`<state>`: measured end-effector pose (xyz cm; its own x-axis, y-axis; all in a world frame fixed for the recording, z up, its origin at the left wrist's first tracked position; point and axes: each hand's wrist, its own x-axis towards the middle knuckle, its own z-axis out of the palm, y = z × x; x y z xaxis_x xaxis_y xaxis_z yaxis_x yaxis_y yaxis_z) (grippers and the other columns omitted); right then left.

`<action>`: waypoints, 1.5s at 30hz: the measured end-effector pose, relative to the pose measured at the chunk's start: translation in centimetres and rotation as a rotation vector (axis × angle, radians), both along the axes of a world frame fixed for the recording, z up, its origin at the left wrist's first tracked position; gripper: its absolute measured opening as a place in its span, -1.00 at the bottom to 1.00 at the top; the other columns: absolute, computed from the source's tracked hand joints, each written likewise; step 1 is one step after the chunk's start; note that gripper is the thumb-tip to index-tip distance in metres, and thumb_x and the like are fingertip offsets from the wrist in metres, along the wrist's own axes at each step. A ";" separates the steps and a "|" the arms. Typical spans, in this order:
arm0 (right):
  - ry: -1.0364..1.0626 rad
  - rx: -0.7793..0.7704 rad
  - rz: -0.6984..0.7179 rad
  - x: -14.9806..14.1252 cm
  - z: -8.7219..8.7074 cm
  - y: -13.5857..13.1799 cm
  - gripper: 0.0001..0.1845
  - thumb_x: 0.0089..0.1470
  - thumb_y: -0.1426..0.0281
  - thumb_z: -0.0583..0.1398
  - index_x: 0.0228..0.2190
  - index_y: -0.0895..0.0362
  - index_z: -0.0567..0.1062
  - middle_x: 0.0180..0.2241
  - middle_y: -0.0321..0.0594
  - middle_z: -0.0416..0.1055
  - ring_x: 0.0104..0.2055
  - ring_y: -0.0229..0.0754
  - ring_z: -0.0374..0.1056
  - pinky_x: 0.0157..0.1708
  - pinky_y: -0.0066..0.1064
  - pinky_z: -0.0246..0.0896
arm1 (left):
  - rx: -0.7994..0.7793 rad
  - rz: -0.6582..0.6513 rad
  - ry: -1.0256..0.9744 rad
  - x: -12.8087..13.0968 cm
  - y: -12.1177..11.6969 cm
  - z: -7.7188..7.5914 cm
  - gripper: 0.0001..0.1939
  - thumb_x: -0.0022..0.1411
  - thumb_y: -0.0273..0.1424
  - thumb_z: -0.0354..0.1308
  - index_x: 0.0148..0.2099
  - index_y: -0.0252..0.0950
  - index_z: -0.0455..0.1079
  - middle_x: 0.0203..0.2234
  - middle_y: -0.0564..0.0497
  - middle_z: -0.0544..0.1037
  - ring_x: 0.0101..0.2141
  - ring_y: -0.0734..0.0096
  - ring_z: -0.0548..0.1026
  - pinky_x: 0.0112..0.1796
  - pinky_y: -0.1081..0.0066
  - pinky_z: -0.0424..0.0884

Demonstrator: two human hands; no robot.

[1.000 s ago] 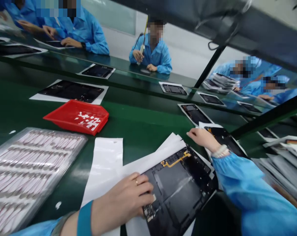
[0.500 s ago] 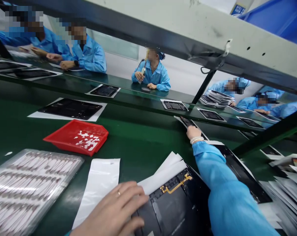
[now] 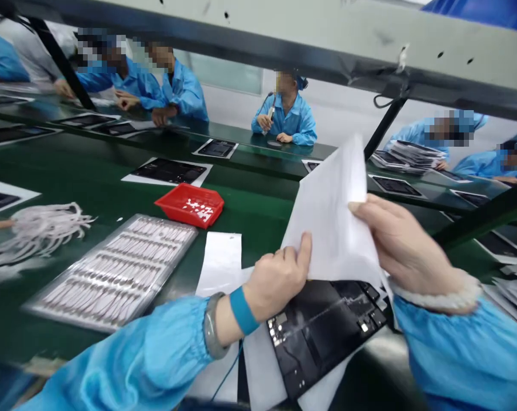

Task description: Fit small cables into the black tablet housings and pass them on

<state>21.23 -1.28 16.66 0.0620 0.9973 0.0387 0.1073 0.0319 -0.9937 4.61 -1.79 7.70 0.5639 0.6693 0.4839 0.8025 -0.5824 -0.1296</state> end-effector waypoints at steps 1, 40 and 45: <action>0.024 0.009 0.023 -0.1 0.4 -1.3 -0.84 -0.03 0.29 0.24 -0.39 0.09 0.41 -0.53 -0.29 0.38 -0.50 -0.22 0.36 -0.49 -0.41 0.37 | -0.069 -0.040 -0.073 -0.3 -0.4 0.3 -0.55 0.23 -0.55 -0.05 0.17 -0.44 0.23 -0.51 -0.05 0.50 -0.56 0.35 0.49 -0.58 0.46 0.34; -1.140 0.299 0.695 -12.0 -12.6 -7.6 -0.86 0.15 0.53 0.08 -0.28 0.11 0.40 -0.33 -0.21 0.42 -0.27 -0.11 0.38 -0.31 -0.34 0.23 | -0.711 -0.241 -0.407 -16.5 -6.6 -7.4 -0.86 0.30 -0.33 0.12 -0.19 -0.29 0.42 -0.29 0.02 0.53 -0.21 0.37 0.46 -0.14 0.39 0.25; -1.044 0.166 0.707 -11.5 -12.4 -6.4 -0.89 0.16 0.46 0.10 -0.25 0.09 0.40 -0.28 -0.25 0.45 -0.26 -0.19 0.39 -0.29 -0.39 0.22 | -0.743 -0.212 -0.511 -15.4 -5.8 -8.3 -0.94 0.24 -0.41 0.19 -0.24 -0.29 0.43 -0.35 0.06 0.56 -0.25 0.40 0.50 -0.19 0.44 0.28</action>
